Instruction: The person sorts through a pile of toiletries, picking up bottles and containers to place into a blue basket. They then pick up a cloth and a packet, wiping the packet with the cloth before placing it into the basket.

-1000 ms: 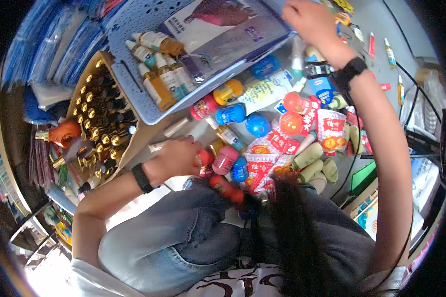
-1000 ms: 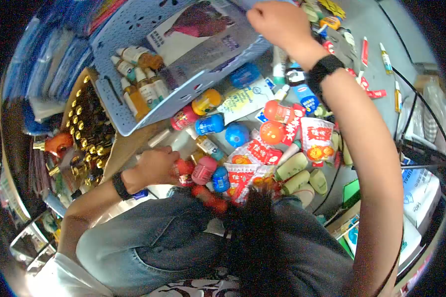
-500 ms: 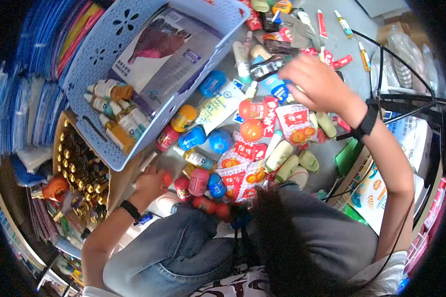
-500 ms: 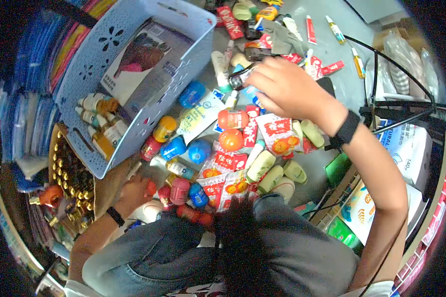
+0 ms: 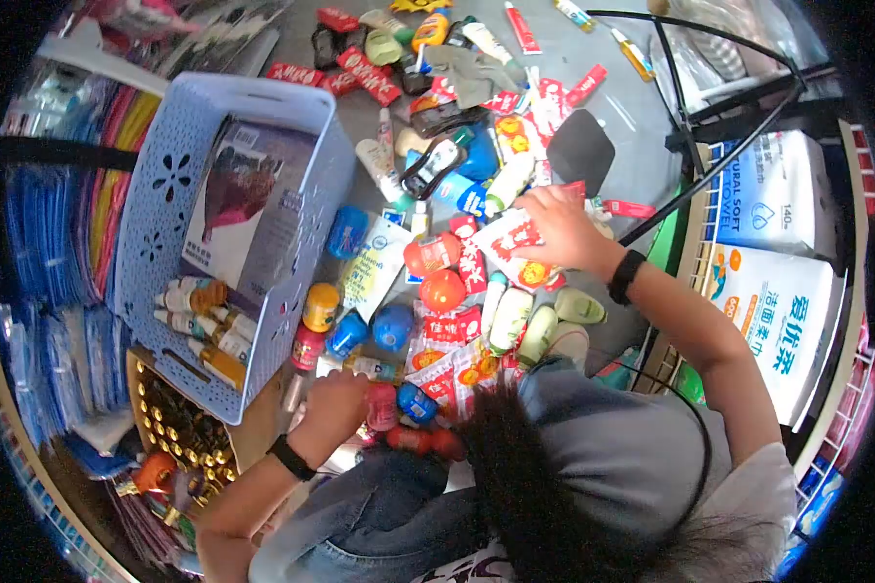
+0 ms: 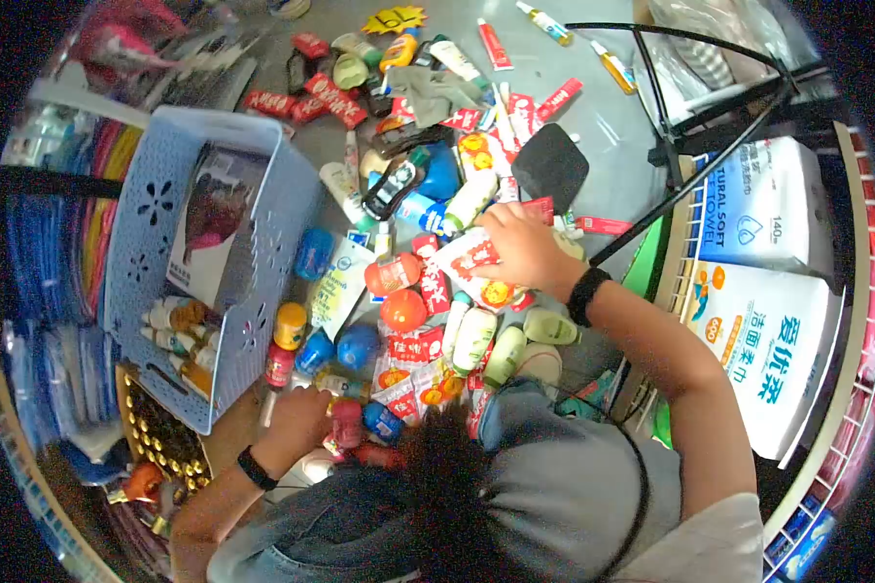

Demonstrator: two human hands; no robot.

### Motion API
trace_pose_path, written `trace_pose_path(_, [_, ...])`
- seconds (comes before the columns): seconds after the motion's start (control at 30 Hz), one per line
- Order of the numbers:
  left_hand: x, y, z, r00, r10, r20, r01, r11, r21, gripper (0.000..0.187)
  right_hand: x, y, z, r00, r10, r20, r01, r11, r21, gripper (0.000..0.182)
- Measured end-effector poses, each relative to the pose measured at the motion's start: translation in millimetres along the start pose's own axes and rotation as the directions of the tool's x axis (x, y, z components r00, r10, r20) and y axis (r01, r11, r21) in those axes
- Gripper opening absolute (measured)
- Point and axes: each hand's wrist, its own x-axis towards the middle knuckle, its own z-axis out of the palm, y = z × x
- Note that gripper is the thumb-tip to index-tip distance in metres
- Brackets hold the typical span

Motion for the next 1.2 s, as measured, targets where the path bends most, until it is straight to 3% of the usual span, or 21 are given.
trace_pose_path(0.1, [9.5, 9.7, -33.4, 0.992, 0.126, 0.034, -0.126, 0.992, -0.001, 0.027, 9.0, 11.4, 1.7, 0.99, -0.01, 0.138, 0.008, 1.0, 0.013, 0.058])
trace_pose_path(0.13, [17.8, 14.0, -44.8, 0.987, 0.144, 0.068, -0.142, 0.989, -0.031, 0.027, 13.0, 15.0, 2.1, 0.994, -0.051, 0.1, 0.049, 0.998, 0.031, 0.055])
trace_pose_path(0.23, [46.4, 27.2, -74.9, 0.955, 0.297, -0.005, -0.296, 0.953, 0.064, 0.023, 24.2, 24.6, 0.5, 0.98, -0.003, 0.201, -0.024, 0.991, 0.13, 0.047])
trace_pose_path(0.33, [87.2, 43.3, -89.0, 0.893, 0.417, -0.168, -0.406, 0.909, 0.095, 0.021, 22.4, 29.4, 0.9, 0.989, -0.079, 0.122, 0.056, 0.982, 0.183, 0.042])
trace_pose_path(0.47, [115.8, 68.0, -82.0, 0.798, 0.448, -0.402, -0.489, 0.873, 0.002, 0.017, 13.5, 18.0, -21.5, 0.945, -0.057, 0.321, -0.102, 0.883, 0.457, 0.035])
trace_pose_path(0.6, [125.3, 72.5, -66.8, 0.847, 0.422, -0.324, -0.462, 0.885, -0.056, 0.024, -3.1, 2.5, -31.8, 0.873, -0.033, 0.486, -0.279, 0.783, 0.556, 0.03])
trace_pose_path(0.7, [132.4, 83.4, -63.9, 0.937, 0.191, -0.291, -0.288, 0.896, -0.339, 0.035, -14.1, -2.7, -31.0, 0.902, -0.092, 0.422, -0.201, 0.776, 0.598, 0.032])
trace_pose_path(0.8, [142.7, 87.1, -56.3, 0.895, 0.162, -0.415, -0.34, 0.85, -0.403, 0.049, -16.2, -9.8, -30.0, 0.907, -0.045, 0.419, -0.221, 0.796, 0.564, 0.03])
trace_pose_path(0.9, [150.3, 89.1, -56.6, 0.81, 0.191, -0.554, -0.436, 0.828, -0.353, 0.053, -14.9, -17.7, -26.9, 0.912, -0.032, 0.408, -0.232, 0.781, 0.58, 0.031])
trace_pose_path(1.03, [158.0, 88.7, -64.8, 0.703, 0.178, -0.688, -0.499, 0.813, -0.3, 0.043, -13.3, -33.0, -11.9, 0.946, 0.092, 0.309, -0.298, 0.62, 0.726, 0.041])
trace_pose_path(1.07, [162.0, 86.7, -63.2, 0.696, 0.158, -0.701, -0.511, 0.794, -0.329, 0.039, -13.6, -30.9, -6.3, 0.928, 0.084, 0.363, -0.347, 0.553, 0.758, 0.05])
trace_pose_path(1.17, [169.4, 81.9, -59.6, 0.702, 0.105, -0.704, -0.536, 0.729, -0.426, 0.025, -18.2, -33.1, 2.8, 0.937, 0.056, 0.346, -0.326, 0.501, 0.802, 0.052])
trace_pose_path(1.2, [169.2, 79.3, -60.0, 0.712, 0.11, -0.694, -0.538, 0.72, -0.438, 0.022, -18.7, -36.0, -2.2, 0.954, 0.053, 0.296, -0.271, 0.576, 0.771, 0.051])
